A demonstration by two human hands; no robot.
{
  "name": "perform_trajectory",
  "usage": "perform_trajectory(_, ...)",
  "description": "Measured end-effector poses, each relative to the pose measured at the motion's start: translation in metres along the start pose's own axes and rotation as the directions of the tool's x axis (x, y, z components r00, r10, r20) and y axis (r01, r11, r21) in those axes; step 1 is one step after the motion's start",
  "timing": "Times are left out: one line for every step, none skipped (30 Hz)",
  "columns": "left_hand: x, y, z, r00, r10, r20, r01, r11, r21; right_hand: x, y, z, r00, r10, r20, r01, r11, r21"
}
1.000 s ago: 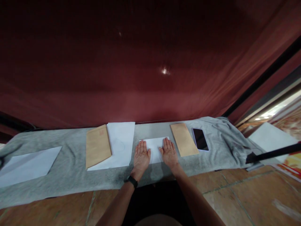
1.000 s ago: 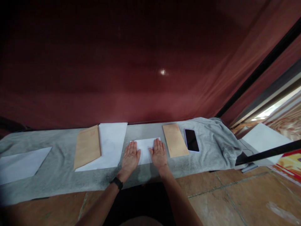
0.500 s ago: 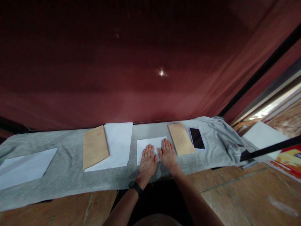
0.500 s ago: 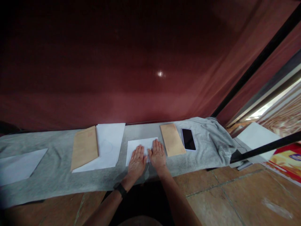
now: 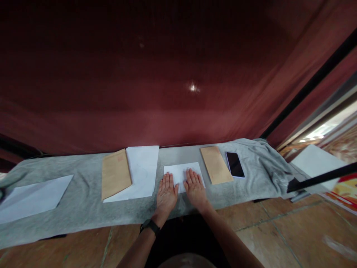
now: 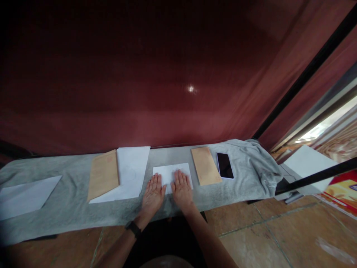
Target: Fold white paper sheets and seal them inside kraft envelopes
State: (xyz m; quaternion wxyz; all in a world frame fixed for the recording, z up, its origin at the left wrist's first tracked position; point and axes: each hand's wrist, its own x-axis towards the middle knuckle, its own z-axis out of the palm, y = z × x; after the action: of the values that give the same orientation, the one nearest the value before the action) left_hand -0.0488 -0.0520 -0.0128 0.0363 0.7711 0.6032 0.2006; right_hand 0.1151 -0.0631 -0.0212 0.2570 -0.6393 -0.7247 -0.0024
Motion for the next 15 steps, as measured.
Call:
perform_trajectory(0.000,0.000,0.000,1.000,0.005,0.001,-0.005,1.000,0.009,-0.005,-0.005,-0.001,0.999,-0.038,0.020,0.038,0.999,0.010)
perform_trajectory(0.000,0.000,0.001,1.000,0.010,0.001,-0.010,1.000,0.018,-0.010,-0.009,-0.001,0.998,-0.059,0.029,0.059,0.998,0.013)
perform_trajectory(-0.001,-0.001,0.002,1.000,0.015,0.000,-0.015,0.999,0.029,-0.015,-0.010,-0.002,0.998,-0.062,0.028,0.062,0.998,0.008)
perform_trajectory(-0.001,-0.002,0.002,1.000,0.019,-0.003,-0.019,0.999,0.042,-0.019,-0.010,-0.004,0.998,-0.056,0.021,0.056,0.998,-0.005)
perform_trajectory(-0.001,-0.003,0.003,1.000,0.024,-0.007,-0.024,0.998,0.055,-0.023,-0.007,-0.006,0.999,-0.047,0.011,0.047,0.999,-0.023)
perform_trajectory(-0.001,-0.004,0.004,1.000,0.028,-0.014,-0.027,0.997,0.067,-0.027,-0.003,-0.008,0.999,-0.037,-0.001,0.037,0.998,-0.046)
perform_trajectory(-0.001,-0.005,0.005,0.999,0.029,-0.022,-0.027,0.997,0.079,-0.030,0.002,-0.010,0.999,-0.030,-0.014,0.029,0.997,-0.070)
perform_trajectory(-0.001,-0.006,0.005,0.999,0.028,-0.029,-0.026,0.996,0.090,-0.033,0.008,-0.012,0.999,-0.028,-0.027,0.025,0.995,-0.094)
perform_trajectory(-0.001,-0.007,0.006,0.999,0.025,-0.036,-0.021,0.995,0.100,-0.035,0.014,-0.015,0.999,-0.029,-0.039,0.024,0.993,-0.118)
perform_trajectory(0.000,-0.007,0.006,0.999,0.017,-0.045,-0.012,0.994,0.111,-0.038,0.019,-0.017,0.998,-0.032,-0.048,0.025,0.990,-0.141)
perform_trajectory(0.001,-0.006,0.007,0.999,0.009,-0.052,-0.002,0.993,0.120,-0.040,0.023,-0.018,0.998,-0.036,-0.054,0.027,0.986,-0.162)
perform_trajectory(0.002,-0.004,0.007,0.998,0.004,-0.058,0.004,0.992,0.125,-0.042,0.026,-0.020,0.998,-0.042,-0.056,0.031,0.983,-0.180)
perform_trajectory(0.003,0.000,0.008,0.998,0.010,-0.056,-0.003,0.992,0.126,-0.044,0.028,-0.021,0.997,-0.046,-0.055,0.034,0.980,-0.194)
perform_trajectory(0.005,0.005,0.009,0.998,0.029,-0.047,-0.023,0.992,0.121,-0.045,0.028,-0.022,0.997,-0.044,-0.056,0.032,0.979,-0.202)
perform_trajectory(0.007,0.012,0.011,0.998,0.061,-0.029,-0.058,0.992,0.110,-0.045,0.028,-0.023,0.998,-0.039,-0.059,0.027,0.978,-0.206)
